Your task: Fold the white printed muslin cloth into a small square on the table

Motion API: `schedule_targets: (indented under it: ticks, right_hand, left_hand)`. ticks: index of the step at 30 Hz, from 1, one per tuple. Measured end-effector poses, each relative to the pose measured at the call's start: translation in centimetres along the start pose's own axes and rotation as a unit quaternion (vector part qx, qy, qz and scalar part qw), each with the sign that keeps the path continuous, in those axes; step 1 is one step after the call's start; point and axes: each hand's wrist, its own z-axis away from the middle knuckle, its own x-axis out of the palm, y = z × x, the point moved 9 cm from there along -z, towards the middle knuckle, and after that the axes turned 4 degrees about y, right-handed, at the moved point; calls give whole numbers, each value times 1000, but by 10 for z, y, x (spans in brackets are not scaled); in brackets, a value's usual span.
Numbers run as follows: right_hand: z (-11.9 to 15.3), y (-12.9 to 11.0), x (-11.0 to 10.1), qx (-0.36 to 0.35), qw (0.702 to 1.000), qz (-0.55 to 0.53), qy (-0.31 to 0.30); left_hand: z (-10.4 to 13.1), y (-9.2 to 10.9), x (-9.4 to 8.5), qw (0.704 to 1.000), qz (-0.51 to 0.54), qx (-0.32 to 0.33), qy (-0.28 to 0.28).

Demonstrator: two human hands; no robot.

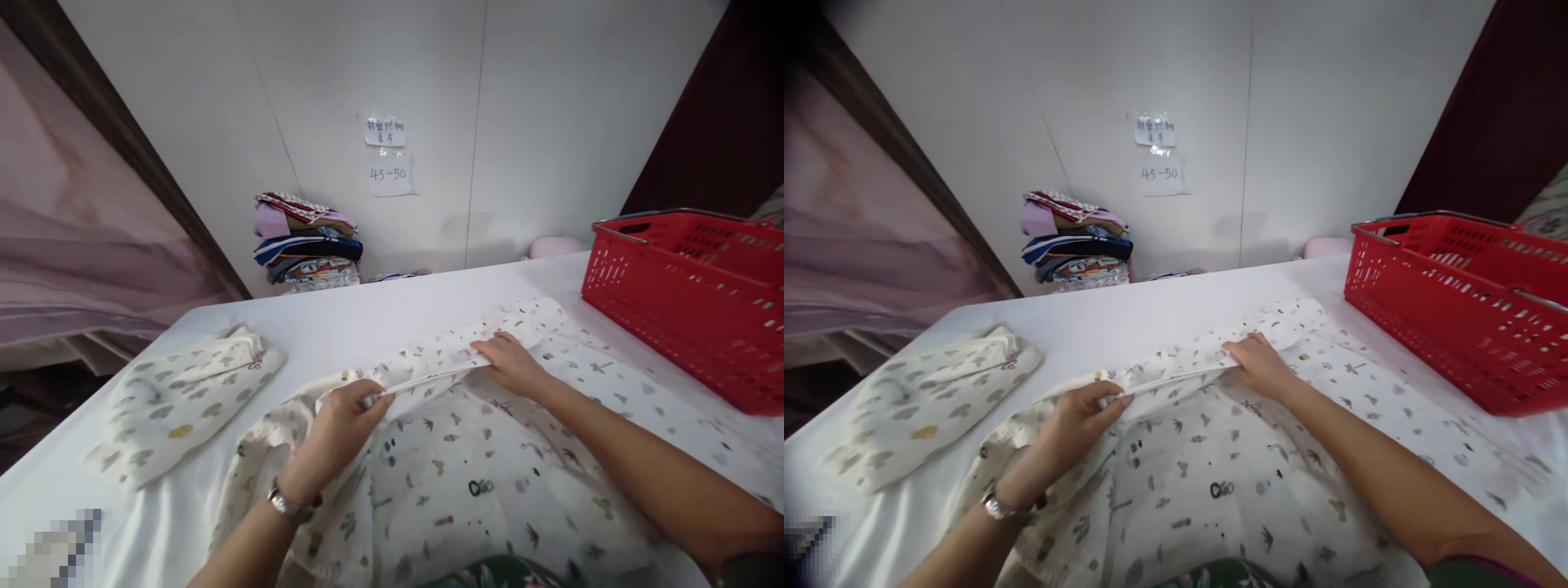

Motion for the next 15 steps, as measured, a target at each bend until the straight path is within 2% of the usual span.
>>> schedule_targets:
  ticks: [4,8,11,15]
  right_hand:
    - [13,59,-5,64,995,64,31]
    - [23,98,-21,130,984,94,72]
    - [20,108,-36,143,979,107,95]
    - [-5,110,-47,156,979,92,93]
  left_hand:
    - [13,-20,-24,998,8,-52,17]
    - [34,-46,-50,992,27,-112,47]
    - [53,-62,-62,986,46,-155,41]
    - [77,-82,-68,973,85,-214,11]
